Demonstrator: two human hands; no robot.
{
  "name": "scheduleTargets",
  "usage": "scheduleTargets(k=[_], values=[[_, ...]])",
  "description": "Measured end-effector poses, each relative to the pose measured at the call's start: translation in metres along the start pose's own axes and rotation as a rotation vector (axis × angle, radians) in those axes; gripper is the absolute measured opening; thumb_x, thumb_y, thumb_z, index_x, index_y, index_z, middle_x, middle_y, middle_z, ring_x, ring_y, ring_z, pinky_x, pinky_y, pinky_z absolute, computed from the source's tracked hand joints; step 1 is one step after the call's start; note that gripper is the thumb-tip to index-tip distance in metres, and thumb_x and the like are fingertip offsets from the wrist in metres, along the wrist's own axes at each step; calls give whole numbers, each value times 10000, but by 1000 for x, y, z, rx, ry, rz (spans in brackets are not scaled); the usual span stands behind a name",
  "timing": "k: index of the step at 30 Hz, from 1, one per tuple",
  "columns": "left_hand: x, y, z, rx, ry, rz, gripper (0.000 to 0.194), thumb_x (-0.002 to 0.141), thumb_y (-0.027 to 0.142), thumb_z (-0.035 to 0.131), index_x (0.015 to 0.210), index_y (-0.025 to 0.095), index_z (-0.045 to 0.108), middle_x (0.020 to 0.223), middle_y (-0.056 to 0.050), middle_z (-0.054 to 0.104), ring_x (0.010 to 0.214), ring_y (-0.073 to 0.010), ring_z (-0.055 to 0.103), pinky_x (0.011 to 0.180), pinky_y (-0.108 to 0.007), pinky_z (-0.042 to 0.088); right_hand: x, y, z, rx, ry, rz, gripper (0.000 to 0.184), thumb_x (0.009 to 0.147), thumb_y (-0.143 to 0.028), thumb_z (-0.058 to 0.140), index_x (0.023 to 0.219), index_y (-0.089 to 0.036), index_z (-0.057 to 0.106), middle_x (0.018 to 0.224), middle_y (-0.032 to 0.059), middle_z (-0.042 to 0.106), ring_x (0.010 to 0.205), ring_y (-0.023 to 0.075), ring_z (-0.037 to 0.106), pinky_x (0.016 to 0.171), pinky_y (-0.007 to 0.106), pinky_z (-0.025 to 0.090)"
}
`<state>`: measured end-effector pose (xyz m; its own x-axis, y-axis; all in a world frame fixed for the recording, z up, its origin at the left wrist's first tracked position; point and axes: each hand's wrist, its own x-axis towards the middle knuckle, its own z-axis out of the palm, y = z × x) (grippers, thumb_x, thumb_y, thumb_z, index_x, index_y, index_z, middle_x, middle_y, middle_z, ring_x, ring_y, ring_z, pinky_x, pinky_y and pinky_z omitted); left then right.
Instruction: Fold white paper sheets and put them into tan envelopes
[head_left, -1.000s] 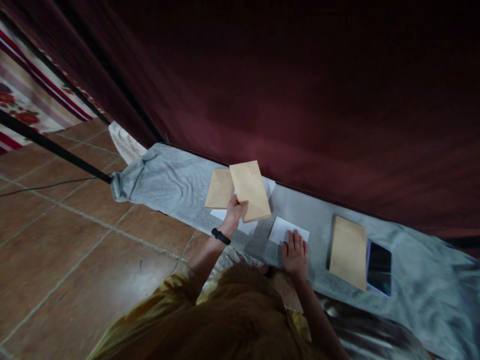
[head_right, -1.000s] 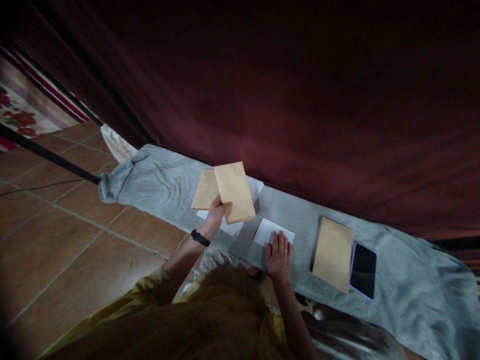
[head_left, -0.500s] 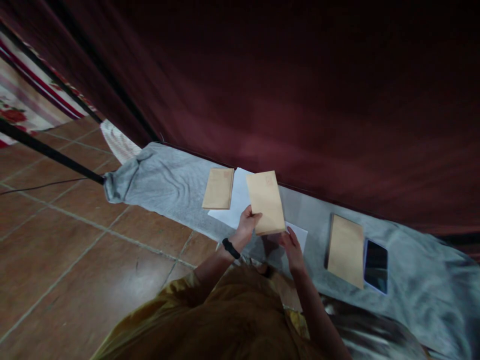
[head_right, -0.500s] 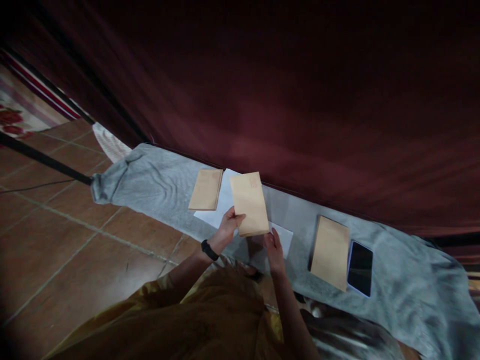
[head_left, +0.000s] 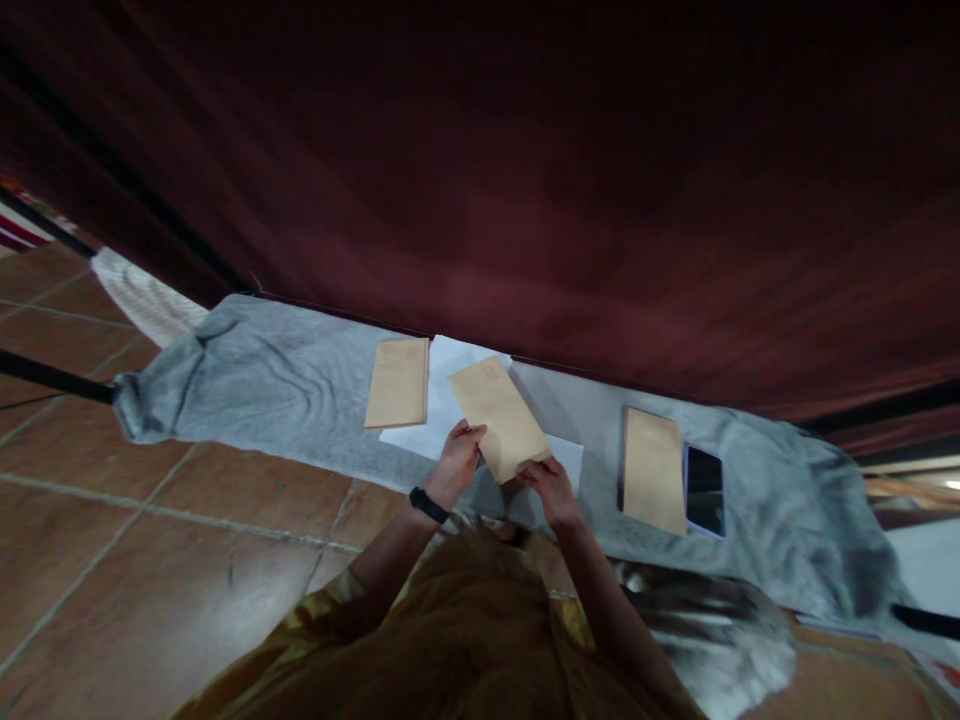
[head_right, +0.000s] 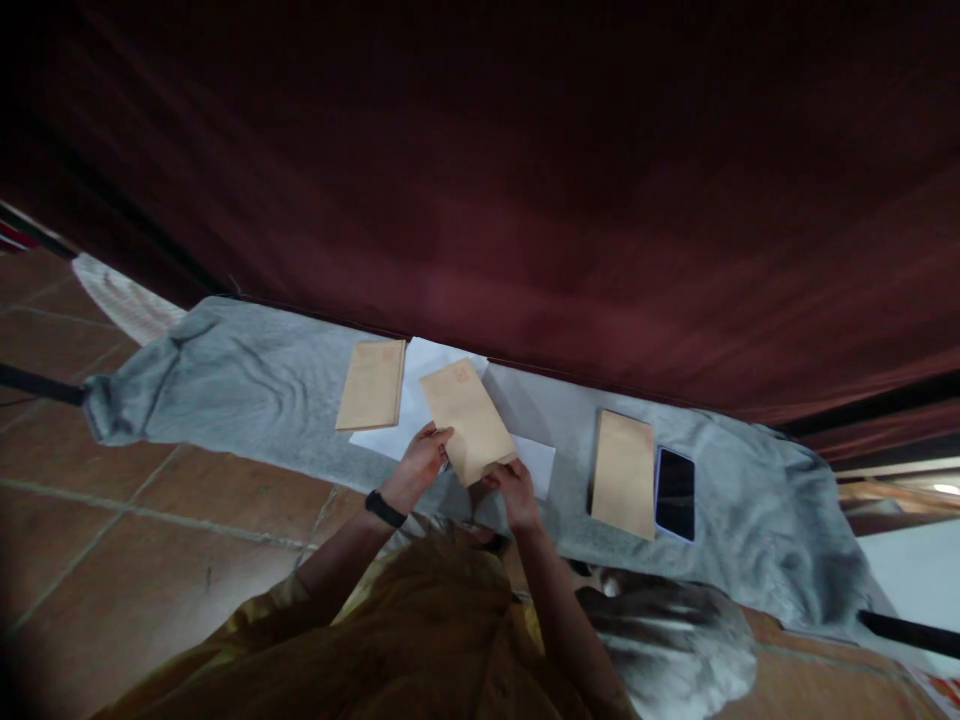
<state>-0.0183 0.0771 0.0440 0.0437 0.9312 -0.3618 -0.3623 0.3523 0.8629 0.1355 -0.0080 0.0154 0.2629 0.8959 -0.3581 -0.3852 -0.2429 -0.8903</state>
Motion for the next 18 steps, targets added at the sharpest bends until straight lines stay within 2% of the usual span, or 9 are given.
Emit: scheduleTargets(k=[5, 11, 15, 18], values=[[-4, 2, 5, -102, -95, -153, 335, 591, 247, 841, 882, 175, 690, 914, -80, 767, 849, -233, 721, 718, -334, 559, -3, -3, 4, -7, -1, -14, 308, 716, -474, 696, 924, -249, 672, 918, 34, 762, 787, 218, 695, 667, 352, 580], [-17, 9, 10, -141, -139, -227, 364, 602, 200, 871, 922, 193, 699, 993, -34, 759, 875, -170, 714, 776, -286, 562, 4, -16, -6, -78, 101, -154, 254, 703, -434, 695, 839, -220, 710, 802, -4, 737, 781, 202, 666, 688, 312, 557], [-23, 10, 9, -117, -164, -243, 303, 599, 214, 886, 786, 201, 648, 860, 27, 726, 777, -118, 687, 727, -236, 549, 6, -24, -16, -113, 150, -246, 198, 708, -416, 663, 774, -232, 700, 781, -11, 727, 812, 204, 656, 739, 324, 556], [-28, 5, 8, -86, -203, -262, 282, 637, 255, 872, 724, 209, 607, 788, 39, 696, 757, -124, 684, 718, -249, 553, 5, -28, -23, -121, 183, -294, 193, 716, -409, 636, 812, -256, 705, 859, 4, 743, 891, 224, 671, 807, 363, 561]])
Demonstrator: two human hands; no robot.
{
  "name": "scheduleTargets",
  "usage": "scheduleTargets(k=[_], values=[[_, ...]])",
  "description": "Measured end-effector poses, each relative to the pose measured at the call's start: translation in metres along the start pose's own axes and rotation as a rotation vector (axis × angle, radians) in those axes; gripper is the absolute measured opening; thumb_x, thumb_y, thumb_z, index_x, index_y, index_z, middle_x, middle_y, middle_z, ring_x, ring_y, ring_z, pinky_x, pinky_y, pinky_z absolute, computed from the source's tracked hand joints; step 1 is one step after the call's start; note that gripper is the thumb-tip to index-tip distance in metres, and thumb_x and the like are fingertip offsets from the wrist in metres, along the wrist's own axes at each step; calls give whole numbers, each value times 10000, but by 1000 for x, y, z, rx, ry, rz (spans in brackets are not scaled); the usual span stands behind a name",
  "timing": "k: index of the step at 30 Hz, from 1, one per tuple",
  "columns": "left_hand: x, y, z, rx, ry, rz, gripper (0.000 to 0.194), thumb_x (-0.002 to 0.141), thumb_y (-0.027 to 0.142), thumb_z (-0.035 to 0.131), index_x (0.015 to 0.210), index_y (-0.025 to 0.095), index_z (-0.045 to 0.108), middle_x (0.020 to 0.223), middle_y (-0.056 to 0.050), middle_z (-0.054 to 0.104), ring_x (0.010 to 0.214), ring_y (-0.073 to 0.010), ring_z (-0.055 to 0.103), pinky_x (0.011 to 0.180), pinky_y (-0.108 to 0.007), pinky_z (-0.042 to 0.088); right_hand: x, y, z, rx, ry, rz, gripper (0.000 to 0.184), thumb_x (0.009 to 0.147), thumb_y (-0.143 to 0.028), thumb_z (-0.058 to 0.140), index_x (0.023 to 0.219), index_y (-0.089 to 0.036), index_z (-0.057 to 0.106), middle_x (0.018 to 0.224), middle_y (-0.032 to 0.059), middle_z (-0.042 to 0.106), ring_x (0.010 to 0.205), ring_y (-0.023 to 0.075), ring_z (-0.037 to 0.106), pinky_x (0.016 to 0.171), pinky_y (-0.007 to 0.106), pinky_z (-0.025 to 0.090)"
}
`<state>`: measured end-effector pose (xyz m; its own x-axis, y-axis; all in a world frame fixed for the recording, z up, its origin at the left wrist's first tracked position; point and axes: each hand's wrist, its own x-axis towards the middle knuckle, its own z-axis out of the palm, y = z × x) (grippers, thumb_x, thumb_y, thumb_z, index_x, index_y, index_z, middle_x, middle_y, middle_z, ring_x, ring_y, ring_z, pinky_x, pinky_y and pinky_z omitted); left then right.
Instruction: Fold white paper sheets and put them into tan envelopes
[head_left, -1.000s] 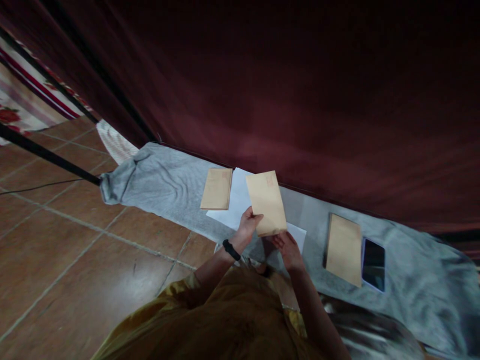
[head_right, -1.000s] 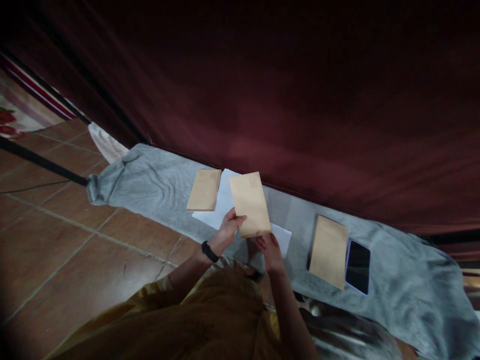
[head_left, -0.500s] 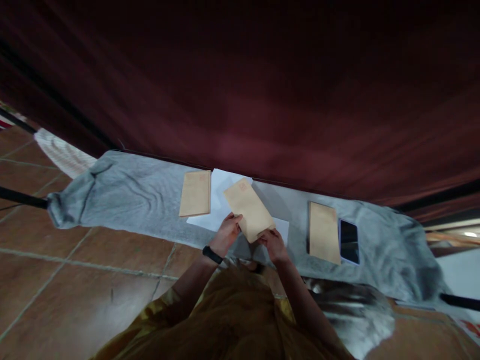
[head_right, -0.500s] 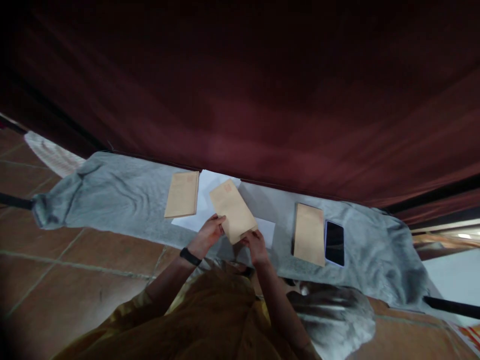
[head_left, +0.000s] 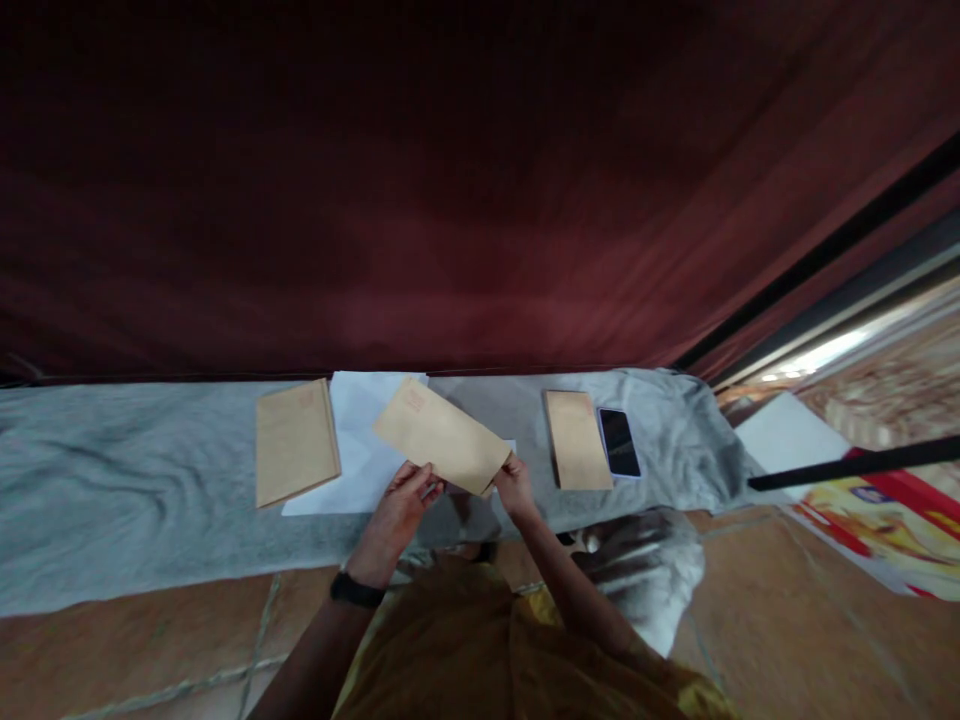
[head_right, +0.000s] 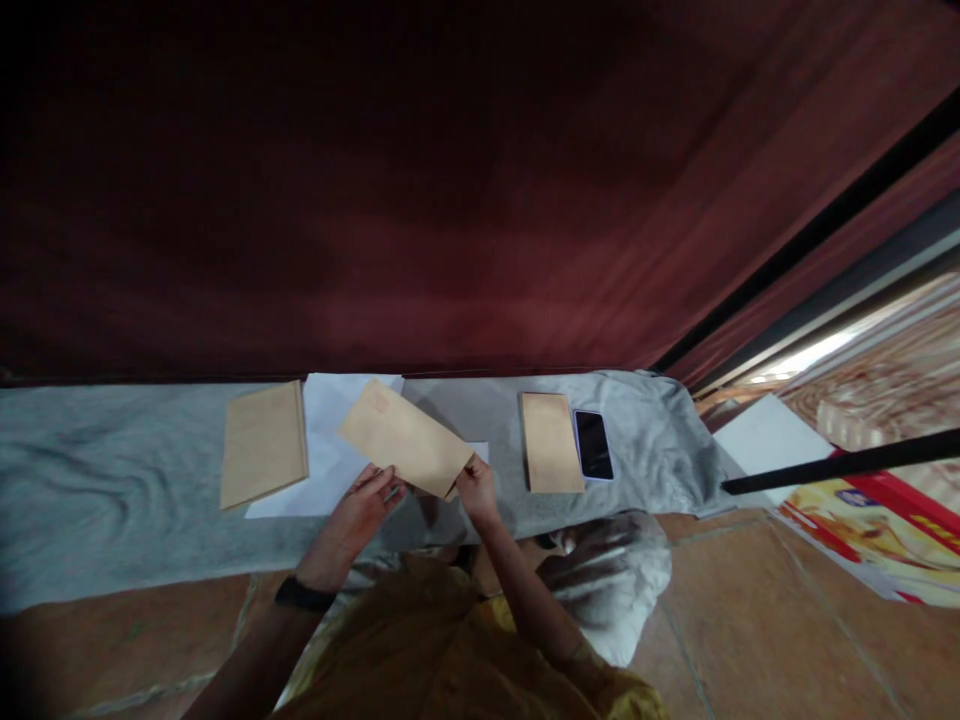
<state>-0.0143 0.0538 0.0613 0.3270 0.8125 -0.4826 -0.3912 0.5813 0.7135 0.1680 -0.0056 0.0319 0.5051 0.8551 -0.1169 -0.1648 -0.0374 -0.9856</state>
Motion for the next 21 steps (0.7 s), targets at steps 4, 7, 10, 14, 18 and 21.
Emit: scheduleTargets(k=[4, 7, 10, 14, 18, 21], values=[[-8, -16, -2, 200, -45, -59, 272, 680, 358, 839, 823, 211, 660, 836, -24, 727, 798, -177, 708, 683, -275, 554, 0, -3, -15, -19, 36, -36, 216, 729, -384, 613, 892, -274, 702, 911, 16, 742, 964, 236, 671, 856, 387, 553], [-16, -24, 0, 574, -98, 55, 231, 762, 422, 750, 862, 222, 694, 809, -58, 728, 767, -228, 709, 683, -350, 570, -1, -7, -29, -56, 11, -33, 182, 748, -388, 614, 859, -277, 705, 803, 6, 721, 912, 240, 666, 800, 368, 560], [-24, -20, 10, 1077, -152, 540, 311, 809, 366, 711, 1100, 258, 711, 1170, -113, 715, 1120, -312, 660, 972, -483, 520, -4, -13, -43, -86, -41, -22, 178, 763, -378, 620, 859, -268, 722, 730, -6, 698, 805, 224, 656, 717, 327, 555], [-19, -3, 25, 1685, -340, 972, 893, 726, 373, 828, 1517, 291, 419, 1663, -143, 222, 1521, -409, 199, 1212, -636, 142, -8, -21, -56, -136, -212, 1, 220, 789, -329, 579, 905, -233, 739, 732, -16, 705, 685, 183, 633, 659, 289, 537], [-2, 2, 32, 1938, -485, 997, 1068, 698, 492, 840, 1583, 308, 270, 1676, -165, 148, 1533, -412, 144, 1196, -676, 35, -7, -23, -64, -202, -306, -37, 276, 791, -296, 555, 980, -220, 742, 813, -14, 734, 765, 183, 664, 738, 292, 544], [7, -3, 31, 1950, -534, 947, 1079, 702, 524, 817, 1591, 305, 245, 1664, -171, 202, 1528, -408, 168, 1191, -677, 2, -3, -16, -69, -236, -235, -69, 277, 778, -282, 559, 973, -213, 744, 828, -4, 743, 783, 189, 674, 781, 307, 547]])
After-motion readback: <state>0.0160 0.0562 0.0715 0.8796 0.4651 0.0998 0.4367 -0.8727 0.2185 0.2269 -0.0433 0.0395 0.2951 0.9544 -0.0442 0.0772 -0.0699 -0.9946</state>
